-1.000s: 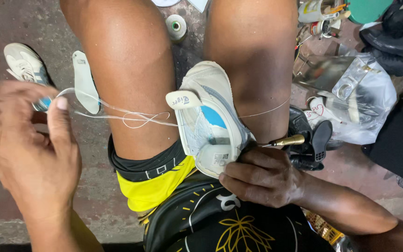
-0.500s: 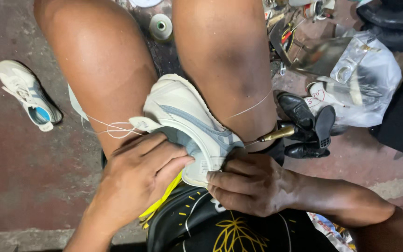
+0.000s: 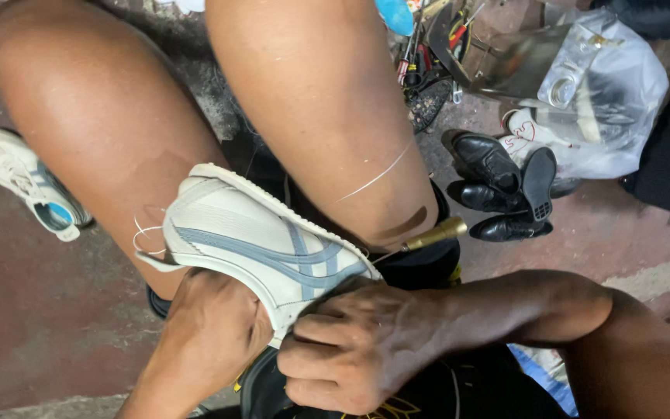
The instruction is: The person stitches the sole of a sneaker using a needle and thread, pulling the thread tight through each hole along the edge of the shoe.
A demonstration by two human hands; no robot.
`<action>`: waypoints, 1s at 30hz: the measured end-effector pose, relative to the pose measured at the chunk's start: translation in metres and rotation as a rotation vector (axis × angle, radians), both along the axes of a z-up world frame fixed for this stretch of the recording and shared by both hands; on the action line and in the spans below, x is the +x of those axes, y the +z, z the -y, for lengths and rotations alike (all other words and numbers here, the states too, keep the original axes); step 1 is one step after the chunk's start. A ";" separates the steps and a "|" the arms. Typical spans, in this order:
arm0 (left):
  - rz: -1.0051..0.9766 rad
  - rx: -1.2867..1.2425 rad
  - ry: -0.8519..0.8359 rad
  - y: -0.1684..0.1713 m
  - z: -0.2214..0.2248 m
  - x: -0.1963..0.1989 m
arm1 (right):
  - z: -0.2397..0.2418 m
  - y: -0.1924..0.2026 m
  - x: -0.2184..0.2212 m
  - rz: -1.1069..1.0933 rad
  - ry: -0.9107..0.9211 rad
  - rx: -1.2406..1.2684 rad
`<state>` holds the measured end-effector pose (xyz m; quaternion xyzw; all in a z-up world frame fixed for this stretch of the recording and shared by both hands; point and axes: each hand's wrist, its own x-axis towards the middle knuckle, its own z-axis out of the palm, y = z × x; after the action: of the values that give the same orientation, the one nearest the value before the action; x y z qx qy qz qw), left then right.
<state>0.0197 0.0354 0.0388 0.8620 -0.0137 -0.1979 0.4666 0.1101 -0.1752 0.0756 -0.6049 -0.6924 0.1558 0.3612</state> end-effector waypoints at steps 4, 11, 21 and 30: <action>-0.048 -0.047 -0.041 -0.005 0.001 0.007 | 0.006 0.002 0.014 -0.027 -0.059 0.011; -0.237 -0.185 0.066 0.003 0.004 0.028 | 0.051 0.011 0.071 0.109 -0.354 -0.292; -0.249 -0.151 0.021 -0.014 -0.002 0.008 | 0.073 0.000 0.063 -0.407 -0.212 -0.591; -0.218 -0.042 -0.088 -0.029 -0.008 -0.002 | 0.068 -0.004 0.040 -0.334 -0.318 -0.618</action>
<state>0.0174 0.0433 0.0093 0.8239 -0.0049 -0.3106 0.4739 0.1500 -0.2430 0.0716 -0.7512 -0.4420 0.3956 0.2896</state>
